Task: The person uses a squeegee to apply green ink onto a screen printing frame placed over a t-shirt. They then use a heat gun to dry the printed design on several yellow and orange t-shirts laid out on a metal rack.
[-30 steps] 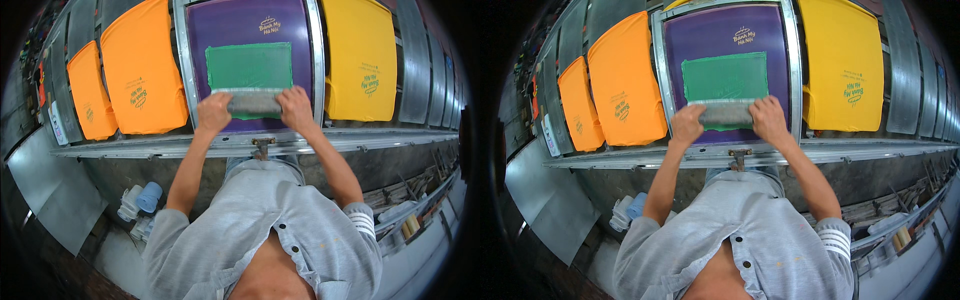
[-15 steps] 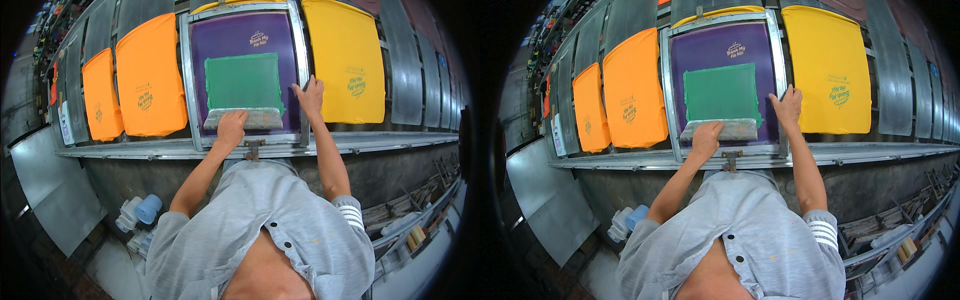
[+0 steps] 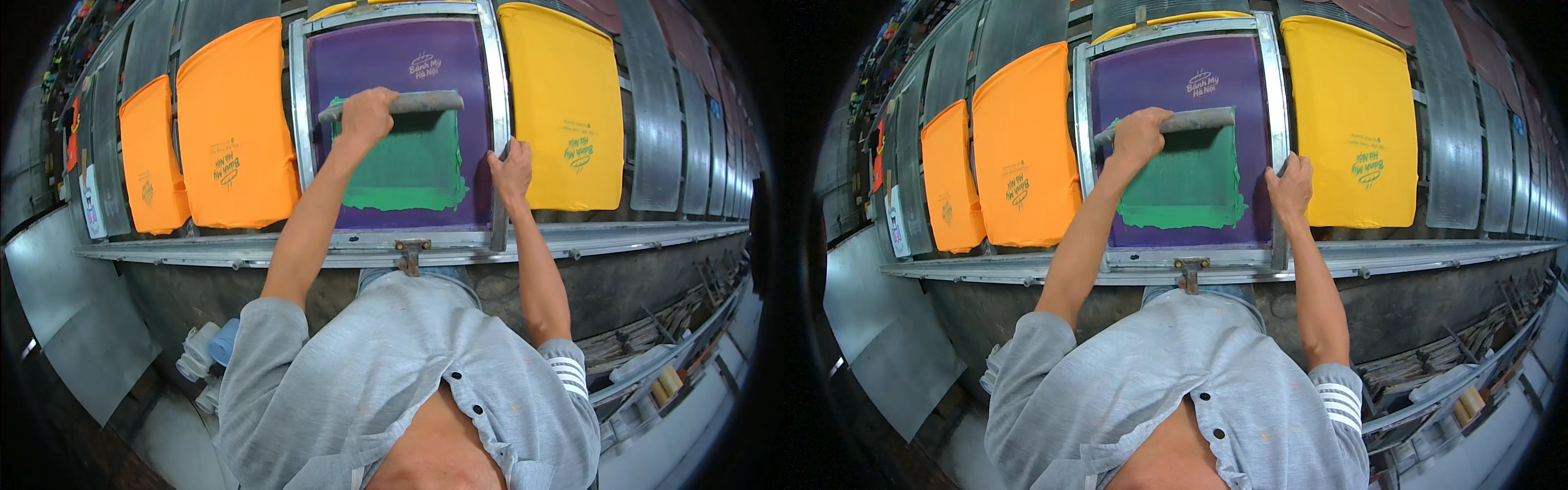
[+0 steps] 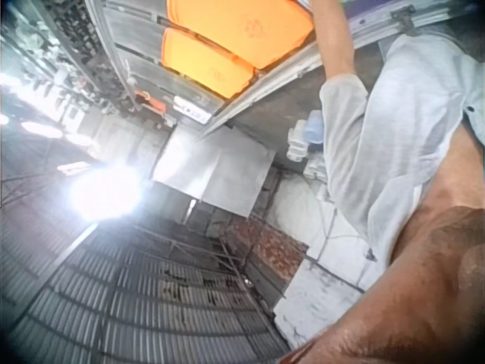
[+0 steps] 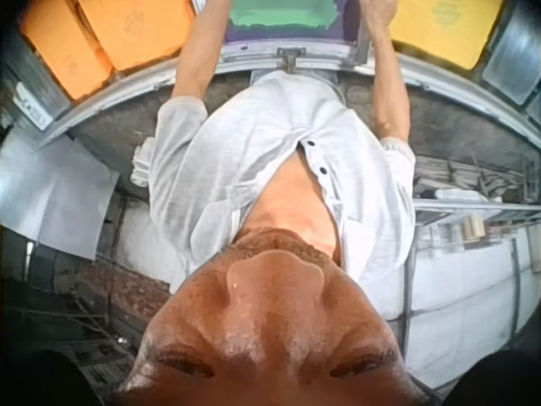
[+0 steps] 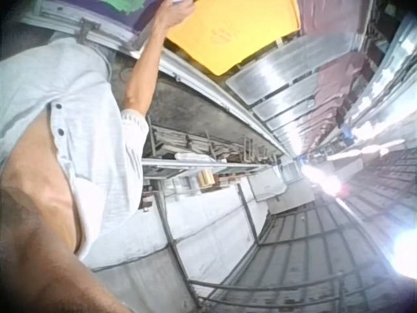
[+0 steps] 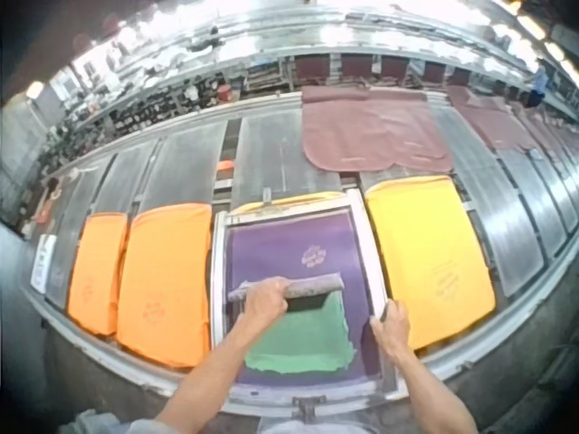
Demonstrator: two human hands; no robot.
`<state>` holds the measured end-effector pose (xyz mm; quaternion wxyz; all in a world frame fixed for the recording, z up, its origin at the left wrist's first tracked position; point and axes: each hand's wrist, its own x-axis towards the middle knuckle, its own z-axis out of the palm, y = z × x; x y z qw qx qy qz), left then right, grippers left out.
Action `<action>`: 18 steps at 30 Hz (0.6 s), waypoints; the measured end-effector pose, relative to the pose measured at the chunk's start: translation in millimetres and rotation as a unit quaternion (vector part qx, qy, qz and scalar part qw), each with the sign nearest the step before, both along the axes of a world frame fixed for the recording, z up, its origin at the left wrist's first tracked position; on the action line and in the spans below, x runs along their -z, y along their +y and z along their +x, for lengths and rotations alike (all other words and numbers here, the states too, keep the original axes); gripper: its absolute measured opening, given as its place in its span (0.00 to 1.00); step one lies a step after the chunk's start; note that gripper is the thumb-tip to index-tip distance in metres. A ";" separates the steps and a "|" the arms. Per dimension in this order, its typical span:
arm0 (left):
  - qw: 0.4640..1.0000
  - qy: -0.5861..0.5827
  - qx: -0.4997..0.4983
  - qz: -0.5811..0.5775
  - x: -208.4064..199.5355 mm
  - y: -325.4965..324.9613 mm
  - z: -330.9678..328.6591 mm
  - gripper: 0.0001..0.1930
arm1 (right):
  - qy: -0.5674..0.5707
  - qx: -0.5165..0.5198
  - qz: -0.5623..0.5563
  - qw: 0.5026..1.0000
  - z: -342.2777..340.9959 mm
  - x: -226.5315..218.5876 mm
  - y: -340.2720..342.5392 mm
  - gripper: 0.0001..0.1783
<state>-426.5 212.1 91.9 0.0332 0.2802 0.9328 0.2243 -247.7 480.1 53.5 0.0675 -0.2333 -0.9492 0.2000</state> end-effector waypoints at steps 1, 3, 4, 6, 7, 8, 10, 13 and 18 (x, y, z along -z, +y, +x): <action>0.999 0.029 0.002 0.016 6.7 -3.9 17.7 0.23 | 0.001 -0.001 0.006 1.000 -0.7 -1.0 1.1 0.30; 0.998 0.051 -0.005 0.033 13.8 -11.1 60.6 0.23 | 0.005 0.001 0.013 1.000 -0.9 1.3 3.4 0.30; 0.998 0.045 -0.014 0.036 12.3 -14.8 88.4 0.22 | 0.010 0.004 0.007 1.000 1.2 4.8 4.3 0.30; 0.998 0.064 -0.006 0.018 18.1 -29.0 142.8 0.22 | 0.028 0.006 -0.005 1.000 -1.2 8.8 6.4 0.30; 0.997 0.077 -0.009 0.021 19.2 -33.7 167.4 0.21 | 0.050 0.009 -0.011 0.999 -2.3 9.2 5.2 0.29; 0.996 0.091 -0.011 0.024 18.1 -37.8 188.6 0.20 | 0.067 0.008 -0.004 0.998 -1.6 11.4 5.2 0.28; 0.997 0.078 -0.006 0.021 11.1 -46.8 216.4 0.20 | 0.101 0.005 0.009 0.995 -3.0 17.1 6.8 0.27; 0.997 0.061 -0.012 0.036 2.1 -58.1 223.2 0.21 | 0.093 -0.017 0.025 0.995 -4.4 8.7 3.3 0.27; 0.997 0.056 -0.008 0.051 -10.9 -104.6 202.2 0.24 | 0.150 -0.023 0.003 0.988 -6.5 -6.0 -45.5 0.29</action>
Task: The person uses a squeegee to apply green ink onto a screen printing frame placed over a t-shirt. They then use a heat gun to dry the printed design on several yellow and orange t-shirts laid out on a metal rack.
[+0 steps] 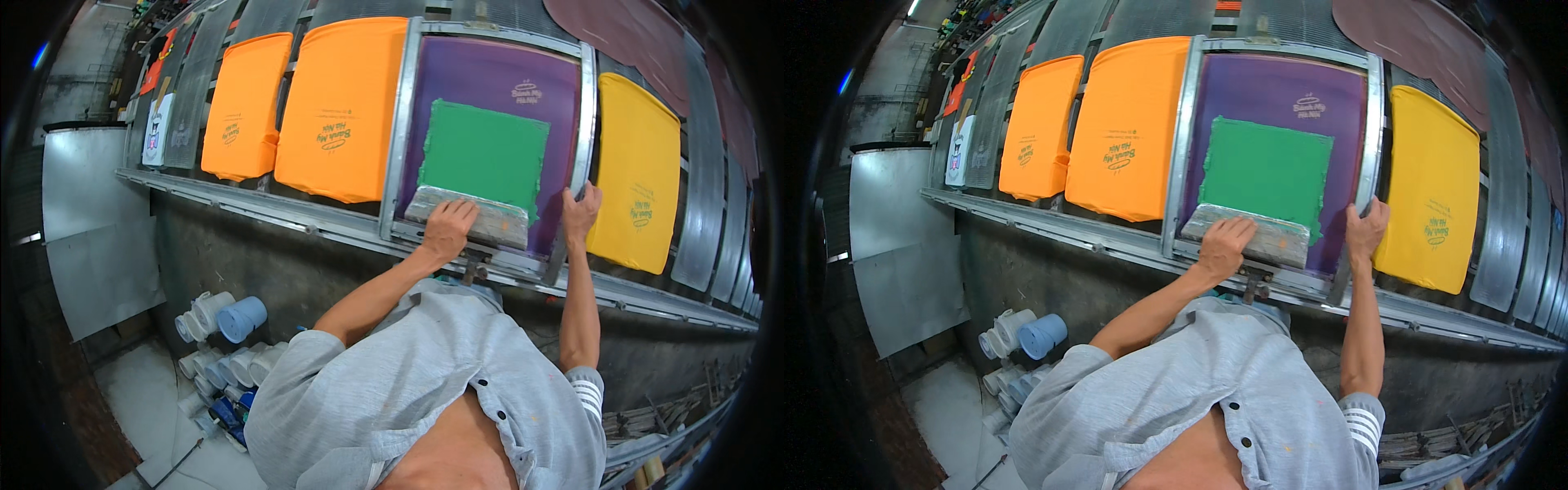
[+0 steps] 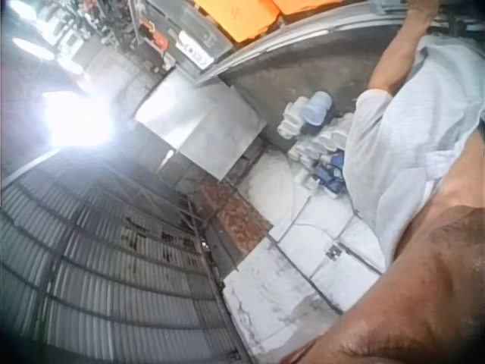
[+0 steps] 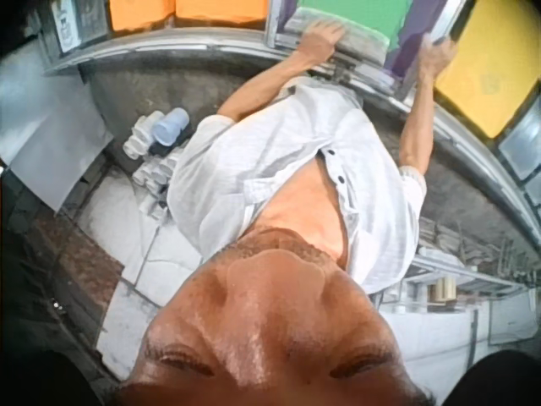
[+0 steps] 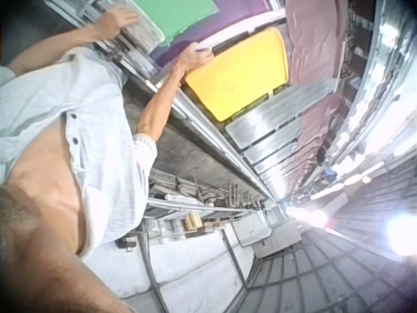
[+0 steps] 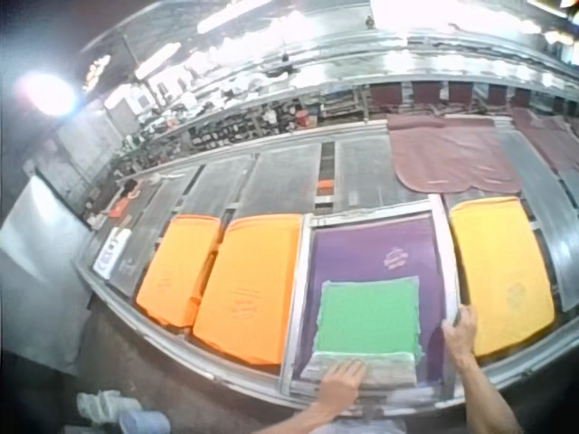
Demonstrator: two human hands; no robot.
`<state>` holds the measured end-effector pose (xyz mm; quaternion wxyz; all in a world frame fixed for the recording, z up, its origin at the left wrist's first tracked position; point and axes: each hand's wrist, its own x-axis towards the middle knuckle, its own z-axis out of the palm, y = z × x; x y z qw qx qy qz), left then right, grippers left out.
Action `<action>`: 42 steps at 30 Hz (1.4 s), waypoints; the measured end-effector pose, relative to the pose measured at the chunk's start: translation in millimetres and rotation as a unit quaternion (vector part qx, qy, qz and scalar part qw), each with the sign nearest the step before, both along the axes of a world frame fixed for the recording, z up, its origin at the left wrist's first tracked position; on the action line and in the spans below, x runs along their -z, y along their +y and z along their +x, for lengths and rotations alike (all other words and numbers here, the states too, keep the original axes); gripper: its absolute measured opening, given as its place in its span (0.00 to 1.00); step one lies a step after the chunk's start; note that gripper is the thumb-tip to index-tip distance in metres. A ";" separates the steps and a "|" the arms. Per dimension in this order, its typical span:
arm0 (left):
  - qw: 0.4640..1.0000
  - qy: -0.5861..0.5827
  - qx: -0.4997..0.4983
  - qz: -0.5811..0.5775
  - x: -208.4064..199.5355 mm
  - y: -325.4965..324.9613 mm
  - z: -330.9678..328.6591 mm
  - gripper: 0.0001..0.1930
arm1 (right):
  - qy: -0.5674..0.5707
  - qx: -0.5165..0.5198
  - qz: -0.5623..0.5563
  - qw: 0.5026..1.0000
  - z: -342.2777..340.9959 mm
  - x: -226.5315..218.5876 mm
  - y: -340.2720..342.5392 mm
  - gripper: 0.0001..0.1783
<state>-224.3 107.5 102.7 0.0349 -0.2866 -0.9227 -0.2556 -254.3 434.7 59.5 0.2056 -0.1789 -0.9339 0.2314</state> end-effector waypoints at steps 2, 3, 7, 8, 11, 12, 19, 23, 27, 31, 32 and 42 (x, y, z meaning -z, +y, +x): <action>1.000 0.001 -0.005 -0.018 4.2 -50.6 -16.1 0.22 | -0.004 -0.007 -0.009 1.000 -20.0 1.3 -53.1 0.26; 1.000 0.007 0.003 -0.017 0.5 -74.5 -28.0 0.22 | 0.017 -0.011 -0.015 1.000 -26.0 13.1 -74.6 0.26; 0.998 -0.041 -0.006 -0.044 11.8 -191.8 -64.1 0.22 | 0.023 0.002 -0.075 0.997 -57.5 37.6 -201.9 0.17; 1.000 -0.009 0.010 -0.006 11.4 -218.0 -73.2 0.21 | 0.076 -0.011 -0.044 0.996 -64.3 47.2 -228.9 0.17; 0.997 -0.050 0.009 -0.062 2.0 -272.7 -82.7 0.24 | 0.039 0.007 -0.086 0.996 -71.8 47.0 -289.8 0.23; 0.996 -0.056 0.015 -0.074 0.0 -280.3 -85.8 0.25 | 0.031 0.008 -0.098 0.995 -71.0 45.5 -301.1 0.26; 0.995 -0.061 0.023 -0.077 4.5 -322.8 -104.6 0.22 | 0.026 0.040 -0.081 0.996 -75.7 52.9 -345.3 0.25; 0.991 -0.075 0.003 -0.110 5.4 -334.6 -112.4 0.14 | -0.006 -0.006 -0.052 0.999 -83.1 66.0 -351.0 0.22; 0.991 -0.087 -0.002 -0.103 16.1 -336.9 -120.8 0.17 | -0.002 -0.015 -0.028 0.999 -81.9 69.6 -348.0 0.23; 0.995 -0.066 -0.029 -0.073 12.4 -336.5 -119.2 0.16 | -0.031 -0.010 -0.016 0.999 -81.6 78.0 -349.5 0.27; 0.994 -0.071 -0.034 -0.076 12.6 -342.7 -117.4 0.16 | -0.026 -0.015 -0.007 1.000 -85.1 74.1 -354.9 0.27; 0.997 -0.010 -0.045 -0.065 25.1 -340.0 -86.3 0.17 | -0.120 -0.020 0.100 0.988 -84.8 68.7 -356.9 0.29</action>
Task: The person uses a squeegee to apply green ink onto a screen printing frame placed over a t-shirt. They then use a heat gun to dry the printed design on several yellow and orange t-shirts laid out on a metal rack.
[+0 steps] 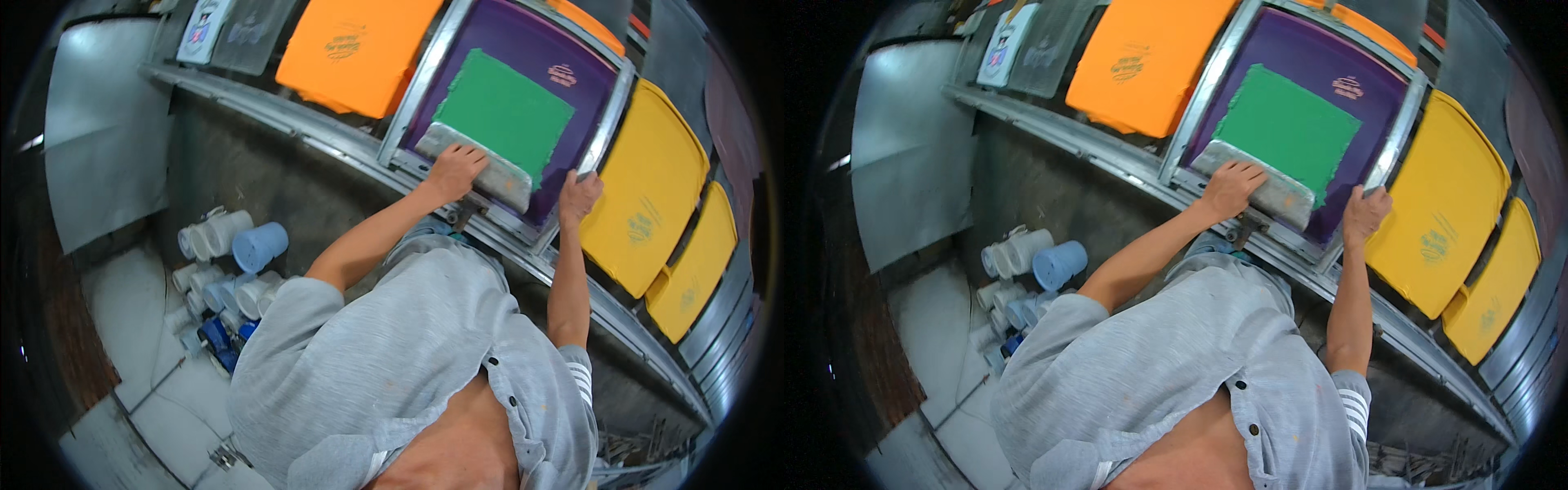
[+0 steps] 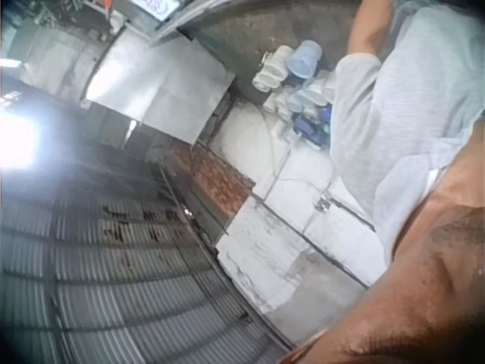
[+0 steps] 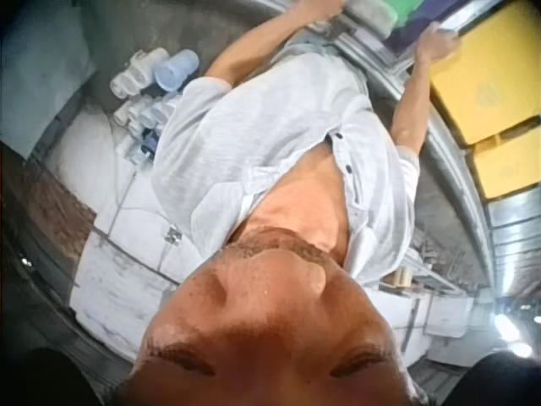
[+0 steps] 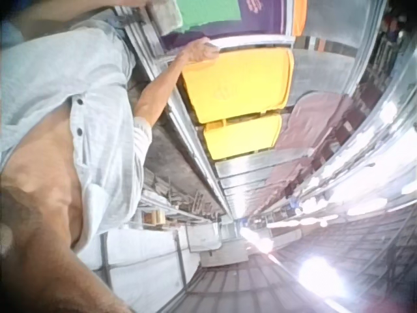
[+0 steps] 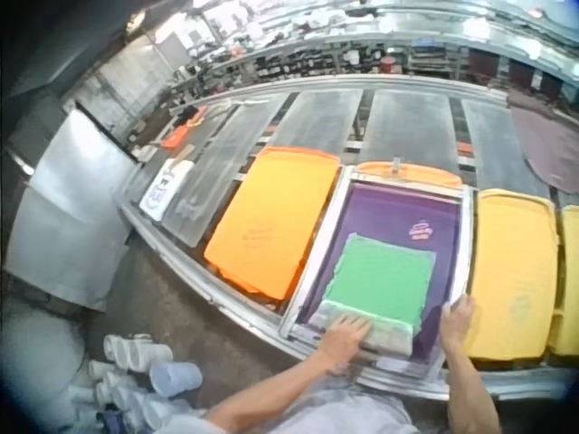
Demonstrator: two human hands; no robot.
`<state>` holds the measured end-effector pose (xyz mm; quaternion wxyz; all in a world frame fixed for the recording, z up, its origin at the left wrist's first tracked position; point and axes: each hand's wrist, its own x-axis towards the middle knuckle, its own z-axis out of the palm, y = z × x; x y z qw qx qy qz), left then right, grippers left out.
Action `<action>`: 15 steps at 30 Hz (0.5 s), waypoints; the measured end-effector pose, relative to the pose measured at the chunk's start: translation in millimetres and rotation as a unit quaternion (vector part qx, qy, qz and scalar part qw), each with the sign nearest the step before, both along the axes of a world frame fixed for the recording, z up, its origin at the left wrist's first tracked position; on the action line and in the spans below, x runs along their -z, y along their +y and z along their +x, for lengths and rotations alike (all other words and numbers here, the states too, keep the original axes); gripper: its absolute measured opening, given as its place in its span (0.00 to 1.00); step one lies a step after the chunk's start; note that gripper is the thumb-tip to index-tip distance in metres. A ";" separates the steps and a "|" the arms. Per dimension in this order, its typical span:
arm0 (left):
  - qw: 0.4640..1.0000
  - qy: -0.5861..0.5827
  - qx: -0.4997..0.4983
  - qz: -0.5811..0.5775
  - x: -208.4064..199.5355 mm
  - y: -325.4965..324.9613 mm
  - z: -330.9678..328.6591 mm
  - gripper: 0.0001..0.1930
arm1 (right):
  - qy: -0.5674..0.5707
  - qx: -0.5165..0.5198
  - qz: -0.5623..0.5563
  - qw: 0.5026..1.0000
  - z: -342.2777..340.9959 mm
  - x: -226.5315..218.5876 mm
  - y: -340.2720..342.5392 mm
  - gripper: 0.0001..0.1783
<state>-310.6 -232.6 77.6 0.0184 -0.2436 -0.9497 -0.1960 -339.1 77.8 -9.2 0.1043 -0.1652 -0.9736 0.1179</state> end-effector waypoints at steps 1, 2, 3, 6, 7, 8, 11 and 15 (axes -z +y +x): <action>1.000 0.024 -0.003 0.007 1.2 -0.6 6.7 0.17 | -0.005 0.005 0.020 1.000 0.8 -1.7 -1.0 0.31; 1.000 0.003 0.000 0.002 1.6 0.6 10.7 0.16 | -0.025 0.013 0.016 0.999 1.5 -3.3 -0.1 0.38; 1.000 -0.017 -0.003 -0.004 2.5 -1.6 10.6 0.16 | -0.017 -0.001 -0.002 1.000 -3.1 -22.3 -10.2 0.38; 0.984 -0.169 0.003 -0.046 -16.2 6.2 -25.7 0.16 | -0.045 -0.175 -0.322 0.929 -19.8 -95.9 -34.4 0.27; 0.983 -0.180 0.004 -0.039 -20.6 9.4 -44.6 0.16 | -0.145 -0.260 -0.302 0.906 -29.6 -129.3 -48.4 0.26; 0.981 -0.192 0.006 -0.034 -22.9 12.9 -64.4 0.16 | -0.150 -0.317 -0.176 0.920 -36.7 -142.7 -65.4 0.23; 0.999 -0.035 0.028 0.019 -0.4 15.9 -123.9 0.07 | -0.155 -0.359 -0.007 0.920 -76.9 -116.6 -65.6 0.16; 0.987 -0.081 0.017 -0.137 -19.1 -0.6 -226.7 0.13 | -0.103 -0.352 0.010 0.930 -152.9 -89.3 -45.7 0.16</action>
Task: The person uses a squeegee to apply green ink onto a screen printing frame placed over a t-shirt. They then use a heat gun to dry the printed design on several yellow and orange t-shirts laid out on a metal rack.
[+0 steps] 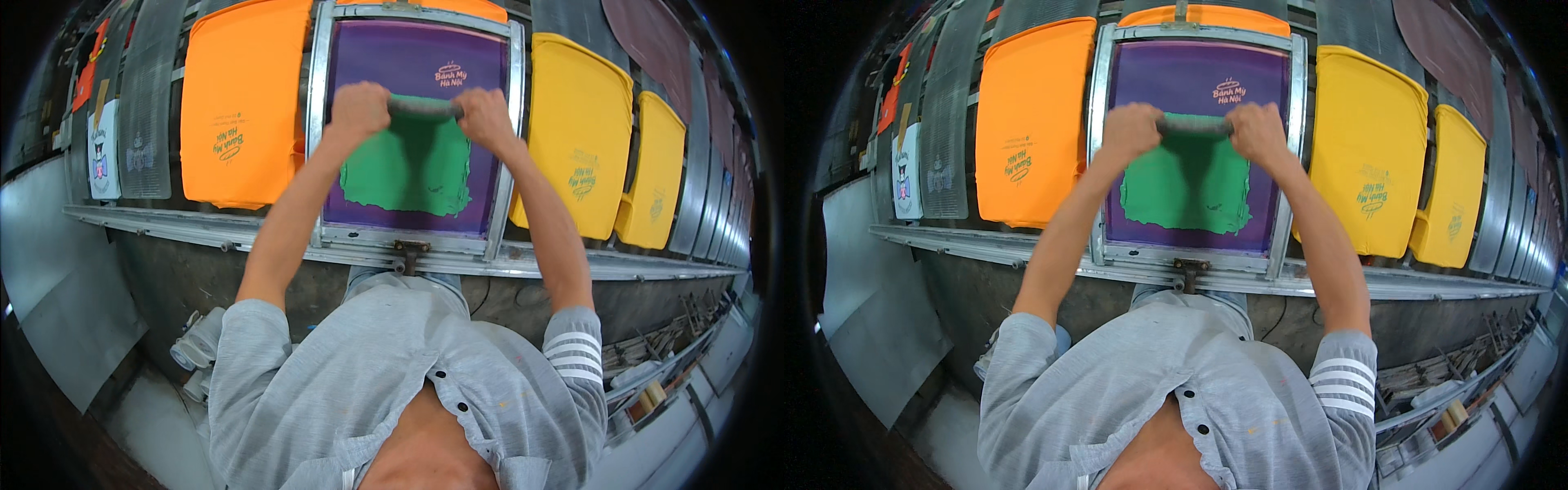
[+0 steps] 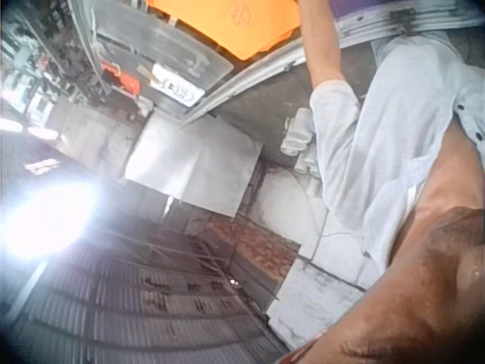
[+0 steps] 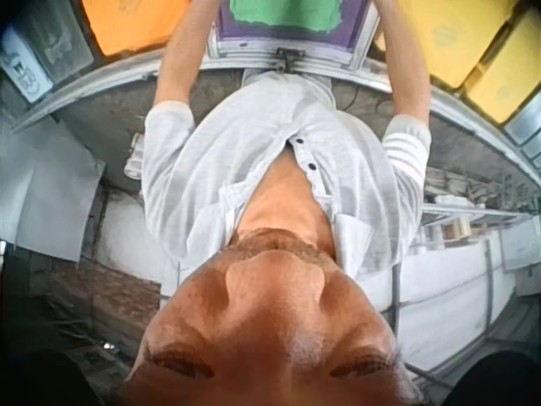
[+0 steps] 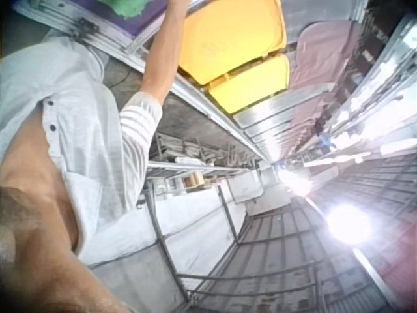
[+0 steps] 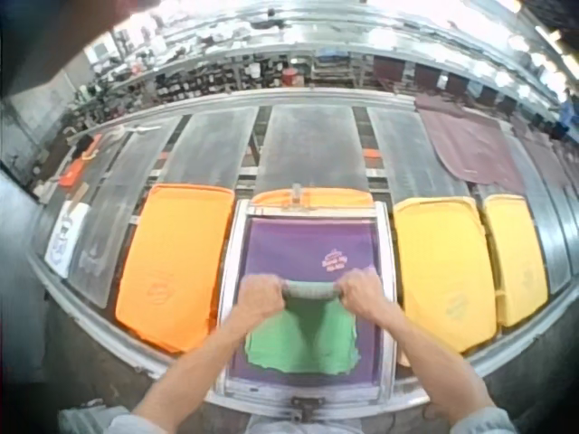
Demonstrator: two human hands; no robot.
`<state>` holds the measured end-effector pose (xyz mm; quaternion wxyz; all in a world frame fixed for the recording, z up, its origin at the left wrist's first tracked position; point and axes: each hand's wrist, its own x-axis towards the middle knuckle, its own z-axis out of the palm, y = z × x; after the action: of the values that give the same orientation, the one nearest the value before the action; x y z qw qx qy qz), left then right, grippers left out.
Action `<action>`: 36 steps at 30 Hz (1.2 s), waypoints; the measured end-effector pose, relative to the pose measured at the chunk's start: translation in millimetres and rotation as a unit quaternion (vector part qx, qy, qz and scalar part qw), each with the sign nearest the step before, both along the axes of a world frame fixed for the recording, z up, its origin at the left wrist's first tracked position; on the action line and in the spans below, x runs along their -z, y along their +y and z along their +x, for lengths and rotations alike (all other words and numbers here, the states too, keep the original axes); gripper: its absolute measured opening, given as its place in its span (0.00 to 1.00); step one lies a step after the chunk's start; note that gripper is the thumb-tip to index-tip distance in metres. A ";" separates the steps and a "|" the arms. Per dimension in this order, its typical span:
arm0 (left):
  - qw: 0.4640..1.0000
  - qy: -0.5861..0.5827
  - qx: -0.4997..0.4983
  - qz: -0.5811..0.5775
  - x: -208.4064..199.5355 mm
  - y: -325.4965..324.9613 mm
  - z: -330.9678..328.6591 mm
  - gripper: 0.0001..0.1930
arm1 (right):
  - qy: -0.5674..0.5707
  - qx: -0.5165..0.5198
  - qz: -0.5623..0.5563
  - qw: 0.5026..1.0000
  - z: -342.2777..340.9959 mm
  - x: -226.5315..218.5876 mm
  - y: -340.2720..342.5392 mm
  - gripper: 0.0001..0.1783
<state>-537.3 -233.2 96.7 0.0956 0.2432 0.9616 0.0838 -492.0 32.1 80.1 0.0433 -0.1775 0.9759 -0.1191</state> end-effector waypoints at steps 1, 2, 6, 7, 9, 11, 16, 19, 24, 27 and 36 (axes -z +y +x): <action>0.999 -0.028 0.009 -0.016 6.4 -7.3 -17.4 0.14 | 0.022 0.000 -0.020 1.000 -12.2 7.0 2.2 0.16; 1.000 -0.016 0.014 0.012 12.0 -13.2 -24.1 0.14 | 0.043 -0.001 -0.041 0.998 -19.1 8.1 -0.1 0.15; 0.998 0.027 0.008 0.054 28.3 -22.8 15.0 0.15 | 0.025 0.023 -0.027 0.999 21.6 14.2 -13.3 0.17; 0.999 0.024 0.005 0.047 29.8 -27.6 37.0 0.15 | 0.027 0.017 -0.033 0.999 43.9 17.4 -18.0 0.16; 0.998 0.021 0.002 0.063 31.5 -39.5 83.6 0.16 | 0.036 0.007 -0.044 0.998 89.9 13.3 -29.2 0.13; 0.996 0.006 -0.004 0.092 26.9 -51.2 136.6 0.18 | 0.010 0.014 -0.067 0.998 137.2 4.8 -41.5 0.15; 0.994 -0.018 0.003 0.111 8.4 -58.8 175.9 0.16 | -0.017 0.008 -0.092 0.996 176.9 -4.3 -46.9 0.14; 0.992 -0.122 0.000 -0.035 -10.2 -42.9 107.9 0.09 | -0.020 0.000 -0.042 0.999 123.4 -1.3 -31.0 0.08; 0.997 0.037 0.029 0.064 16.5 -20.6 -9.5 0.08 | 0.018 0.011 -0.029 0.999 -2.4 5.5 -2.6 0.07; 0.995 0.028 0.035 0.087 28.6 -19.5 -15.0 0.09 | 0.007 0.025 -0.025 0.999 2.2 11.1 -7.0 0.08; 0.993 -0.007 0.002 0.115 11.1 -59.1 171.1 0.17 | -0.011 0.028 -0.087 0.996 181.5 -2.5 -55.6 0.11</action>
<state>-366.2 -292.3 85.6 0.0734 0.2537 0.9444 0.1957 -310.5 -23.6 82.6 0.0346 -0.1516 0.9659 -0.2071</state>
